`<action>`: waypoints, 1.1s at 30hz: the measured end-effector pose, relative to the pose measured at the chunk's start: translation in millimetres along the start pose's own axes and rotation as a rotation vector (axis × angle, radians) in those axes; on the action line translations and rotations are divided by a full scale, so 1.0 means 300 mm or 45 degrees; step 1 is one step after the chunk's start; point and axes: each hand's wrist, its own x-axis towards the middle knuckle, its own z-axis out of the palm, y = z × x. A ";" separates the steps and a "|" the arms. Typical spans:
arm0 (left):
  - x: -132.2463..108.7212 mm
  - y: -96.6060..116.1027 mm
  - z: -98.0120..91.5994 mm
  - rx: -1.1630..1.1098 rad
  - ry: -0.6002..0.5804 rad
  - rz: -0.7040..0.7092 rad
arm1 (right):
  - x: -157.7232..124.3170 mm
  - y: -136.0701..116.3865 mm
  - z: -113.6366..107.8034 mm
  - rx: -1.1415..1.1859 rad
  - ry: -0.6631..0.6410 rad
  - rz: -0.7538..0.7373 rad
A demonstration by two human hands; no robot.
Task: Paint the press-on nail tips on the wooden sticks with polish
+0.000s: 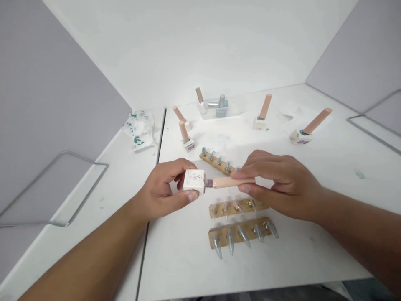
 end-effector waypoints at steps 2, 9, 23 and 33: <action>-0.002 -0.009 -0.007 -0.018 0.017 0.005 | -0.002 0.004 -0.012 0.060 0.038 0.093; -0.006 -0.025 -0.025 -0.020 0.082 -0.038 | -0.003 0.009 -0.023 0.205 -0.109 0.080; -0.003 -0.032 -0.024 -0.022 0.099 -0.059 | -0.005 -0.006 0.001 0.055 -0.301 0.032; -0.003 -0.025 -0.024 -0.018 0.119 -0.094 | -0.002 -0.010 -0.001 0.130 -0.261 0.014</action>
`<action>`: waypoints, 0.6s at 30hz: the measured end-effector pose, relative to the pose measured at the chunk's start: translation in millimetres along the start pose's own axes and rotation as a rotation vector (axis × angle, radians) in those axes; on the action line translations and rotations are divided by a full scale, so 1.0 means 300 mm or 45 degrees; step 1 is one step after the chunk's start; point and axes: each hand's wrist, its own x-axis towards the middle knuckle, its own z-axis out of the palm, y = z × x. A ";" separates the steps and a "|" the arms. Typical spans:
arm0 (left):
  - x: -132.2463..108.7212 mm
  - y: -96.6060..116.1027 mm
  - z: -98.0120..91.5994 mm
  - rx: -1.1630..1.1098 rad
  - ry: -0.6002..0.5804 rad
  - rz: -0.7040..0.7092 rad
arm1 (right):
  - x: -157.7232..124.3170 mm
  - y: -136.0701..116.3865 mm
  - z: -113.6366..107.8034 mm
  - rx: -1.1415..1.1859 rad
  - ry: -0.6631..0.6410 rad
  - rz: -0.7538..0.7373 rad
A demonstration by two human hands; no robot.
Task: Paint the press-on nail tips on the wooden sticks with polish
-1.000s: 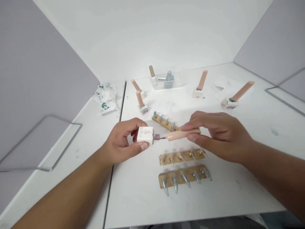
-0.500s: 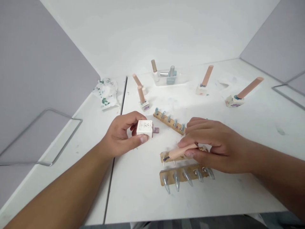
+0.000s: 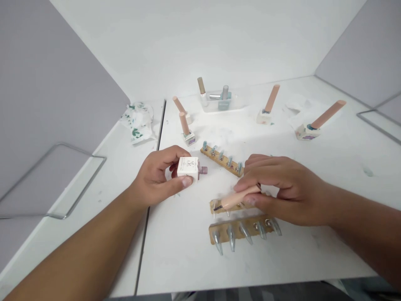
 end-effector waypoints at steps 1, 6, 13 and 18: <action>0.000 0.000 0.000 0.001 0.002 0.000 | 0.000 -0.001 0.002 0.004 -0.023 -0.004; -0.004 -0.008 -0.004 -0.005 -0.003 -0.003 | 0.001 0.004 0.011 -0.130 0.035 0.045; 0.001 -0.005 -0.002 -0.018 -0.012 0.049 | 0.005 0.001 -0.006 -0.152 0.083 0.065; -0.007 -0.010 -0.007 -0.039 -0.027 0.014 | 0.001 -0.001 0.010 -0.084 0.047 0.001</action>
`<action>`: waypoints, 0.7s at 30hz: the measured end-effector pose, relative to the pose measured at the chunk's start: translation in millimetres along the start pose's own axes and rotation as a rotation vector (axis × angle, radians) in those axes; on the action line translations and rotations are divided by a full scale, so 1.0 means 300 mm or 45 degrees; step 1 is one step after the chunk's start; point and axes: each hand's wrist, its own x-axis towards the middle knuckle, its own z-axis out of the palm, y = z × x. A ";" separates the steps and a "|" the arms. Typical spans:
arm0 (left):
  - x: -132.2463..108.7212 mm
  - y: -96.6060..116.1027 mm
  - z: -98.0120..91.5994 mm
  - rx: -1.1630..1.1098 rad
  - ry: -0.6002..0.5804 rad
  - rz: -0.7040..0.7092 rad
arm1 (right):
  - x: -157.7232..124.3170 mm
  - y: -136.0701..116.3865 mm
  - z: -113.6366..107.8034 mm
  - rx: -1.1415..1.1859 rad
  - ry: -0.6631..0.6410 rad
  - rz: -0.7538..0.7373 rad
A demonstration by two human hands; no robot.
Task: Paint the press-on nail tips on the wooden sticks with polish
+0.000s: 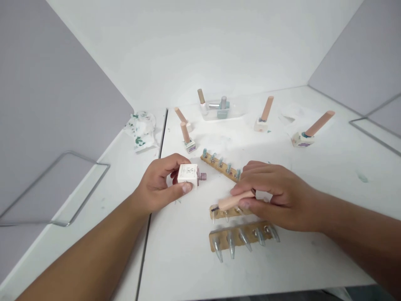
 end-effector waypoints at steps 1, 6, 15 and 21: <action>-0.003 -0.005 -0.002 0.002 0.001 -0.008 | 0.000 0.001 0.004 -0.027 0.003 0.004; -0.010 -0.025 -0.011 -0.027 0.033 -0.006 | 0.004 0.010 0.002 -0.184 0.095 0.058; 0.015 0.002 0.019 -0.345 0.139 -0.138 | -0.011 0.011 -0.024 0.208 0.520 0.414; 0.005 0.025 0.047 -0.376 0.105 -0.193 | -0.016 0.012 -0.018 0.257 0.611 0.472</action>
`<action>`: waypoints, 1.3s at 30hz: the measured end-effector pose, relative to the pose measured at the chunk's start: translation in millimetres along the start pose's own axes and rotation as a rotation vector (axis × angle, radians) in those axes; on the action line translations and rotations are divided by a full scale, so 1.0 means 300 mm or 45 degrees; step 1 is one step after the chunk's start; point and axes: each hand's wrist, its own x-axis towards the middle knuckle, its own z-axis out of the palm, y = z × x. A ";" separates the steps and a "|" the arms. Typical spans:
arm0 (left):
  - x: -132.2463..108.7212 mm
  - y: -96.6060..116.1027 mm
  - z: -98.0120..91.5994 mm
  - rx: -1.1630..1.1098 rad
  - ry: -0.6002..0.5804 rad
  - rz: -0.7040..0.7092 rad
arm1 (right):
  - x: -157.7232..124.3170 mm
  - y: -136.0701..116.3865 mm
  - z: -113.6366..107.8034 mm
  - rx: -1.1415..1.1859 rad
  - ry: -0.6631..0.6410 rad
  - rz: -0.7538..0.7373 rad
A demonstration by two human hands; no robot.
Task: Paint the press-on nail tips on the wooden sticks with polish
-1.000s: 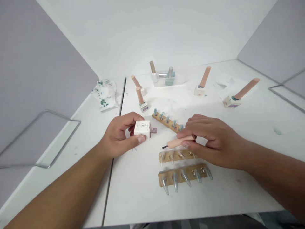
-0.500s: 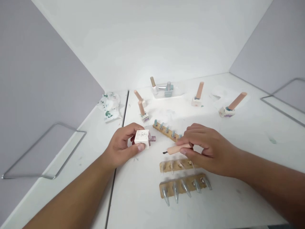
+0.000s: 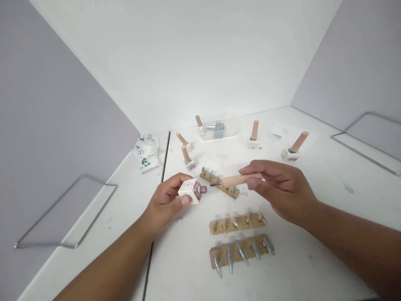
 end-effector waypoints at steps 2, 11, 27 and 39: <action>-0.005 0.000 0.005 -0.001 0.003 -0.039 | -0.001 -0.002 0.005 -0.006 -0.024 -0.002; -0.009 -0.012 0.005 0.024 0.001 -0.067 | -0.004 -0.001 0.011 -0.019 -0.044 -0.180; -0.004 -0.003 0.034 0.059 -0.084 -0.177 | 0.020 0.002 0.023 -0.155 -0.093 -0.558; 0.007 0.071 0.111 0.472 -0.129 -0.274 | 0.011 -0.031 0.021 -0.009 -0.178 -0.265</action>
